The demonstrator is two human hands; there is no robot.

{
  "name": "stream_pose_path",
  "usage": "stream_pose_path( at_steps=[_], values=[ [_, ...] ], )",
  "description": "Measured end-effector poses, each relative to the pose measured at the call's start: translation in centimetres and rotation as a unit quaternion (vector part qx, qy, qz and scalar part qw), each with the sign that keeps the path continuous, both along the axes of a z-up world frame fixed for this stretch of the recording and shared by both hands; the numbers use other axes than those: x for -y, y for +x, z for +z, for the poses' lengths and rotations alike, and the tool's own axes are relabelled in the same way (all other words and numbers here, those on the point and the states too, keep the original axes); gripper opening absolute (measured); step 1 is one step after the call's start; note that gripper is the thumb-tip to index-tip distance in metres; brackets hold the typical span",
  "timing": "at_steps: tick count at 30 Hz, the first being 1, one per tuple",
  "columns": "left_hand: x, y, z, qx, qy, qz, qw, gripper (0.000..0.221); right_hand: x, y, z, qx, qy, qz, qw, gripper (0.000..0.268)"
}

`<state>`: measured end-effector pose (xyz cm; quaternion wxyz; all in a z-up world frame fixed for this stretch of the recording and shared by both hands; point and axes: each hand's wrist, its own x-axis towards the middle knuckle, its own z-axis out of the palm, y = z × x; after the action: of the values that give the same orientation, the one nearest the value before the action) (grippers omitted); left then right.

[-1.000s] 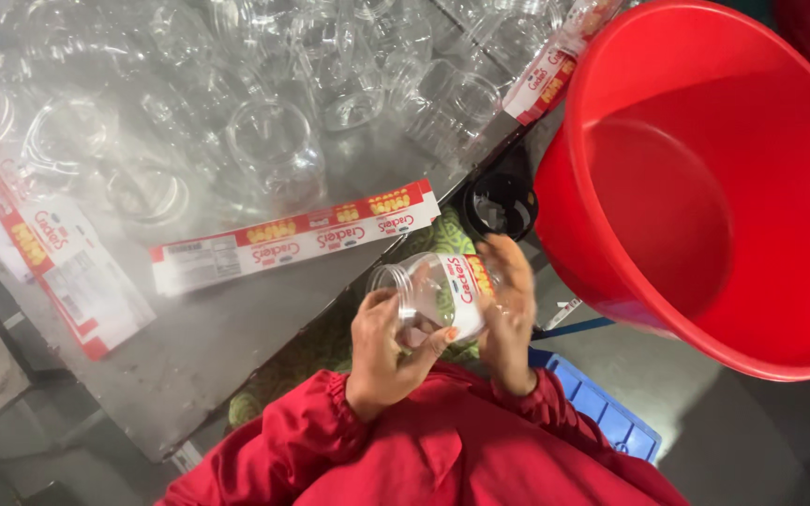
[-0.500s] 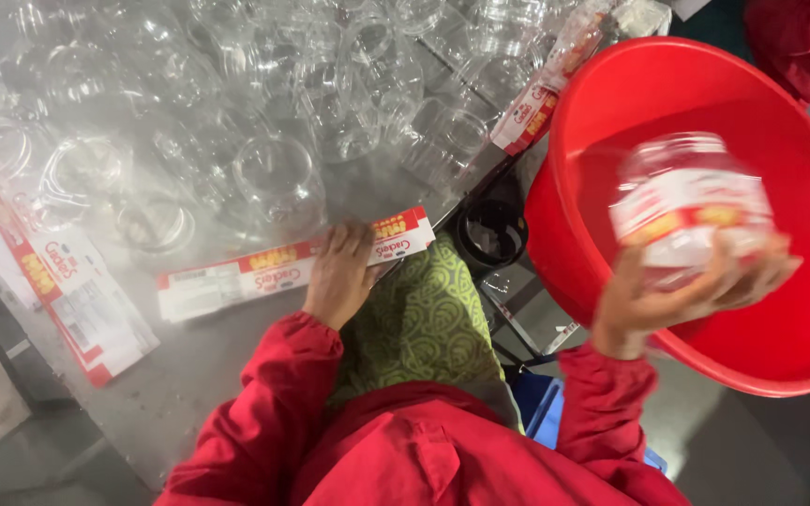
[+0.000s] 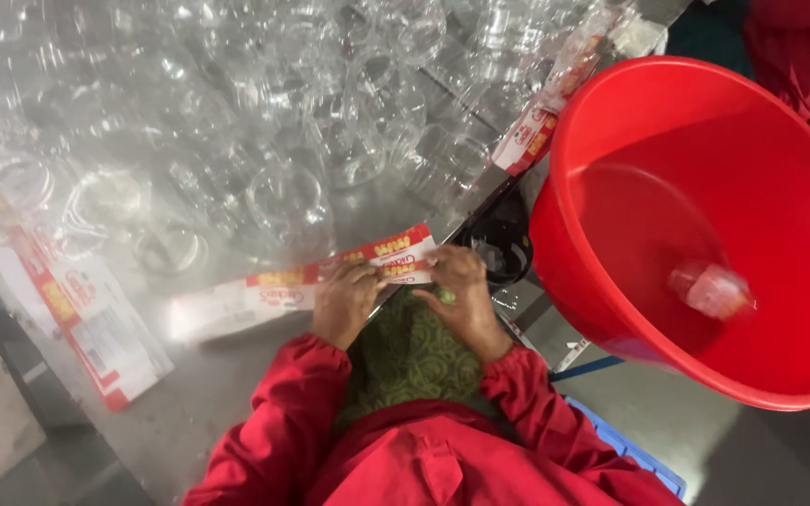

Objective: The person applies labels to plastic containers by peeling them from a strip and wrapping them around the containers, then places the labeled containers into a red bin.

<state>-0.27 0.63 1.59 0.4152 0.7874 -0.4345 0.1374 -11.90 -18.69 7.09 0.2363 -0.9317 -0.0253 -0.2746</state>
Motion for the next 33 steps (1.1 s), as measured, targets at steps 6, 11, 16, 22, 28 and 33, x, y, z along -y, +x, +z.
stream_pose_path(
  at_steps=[6,11,16,22,28,33],
  values=[
    [-0.8,0.1,1.4,0.044,0.024,0.037,0.998,0.033,4.9,0.4,-0.3,0.109,0.009,-0.017,0.994,0.018],
    [-1.1,-0.2,1.2,-0.002,0.043,0.067,0.997,0.036,9.0,-4.8,4.6,0.277,0.162,-0.271,0.907,0.007],
    [-0.7,0.1,-0.2,0.011,0.036,0.084,0.996,0.023,4.5,-5.4,3.5,0.122,0.089,-0.117,0.982,0.03],
    [-1.2,0.1,0.5,0.021,0.059,0.083,0.995,0.028,1.5,-1.3,-0.5,-0.006,-0.158,-0.129,0.979,0.058],
    [-1.9,-2.6,1.7,0.119,-0.01,0.045,0.992,0.025,3.5,-0.9,-2.3,0.001,-0.078,-0.155,0.985,0.015],
    [-1.9,-4.7,1.6,0.206,0.037,-0.041,0.977,0.04,1.4,0.0,-0.3,-0.005,-0.059,-0.038,0.998,0.051]
  ],
)
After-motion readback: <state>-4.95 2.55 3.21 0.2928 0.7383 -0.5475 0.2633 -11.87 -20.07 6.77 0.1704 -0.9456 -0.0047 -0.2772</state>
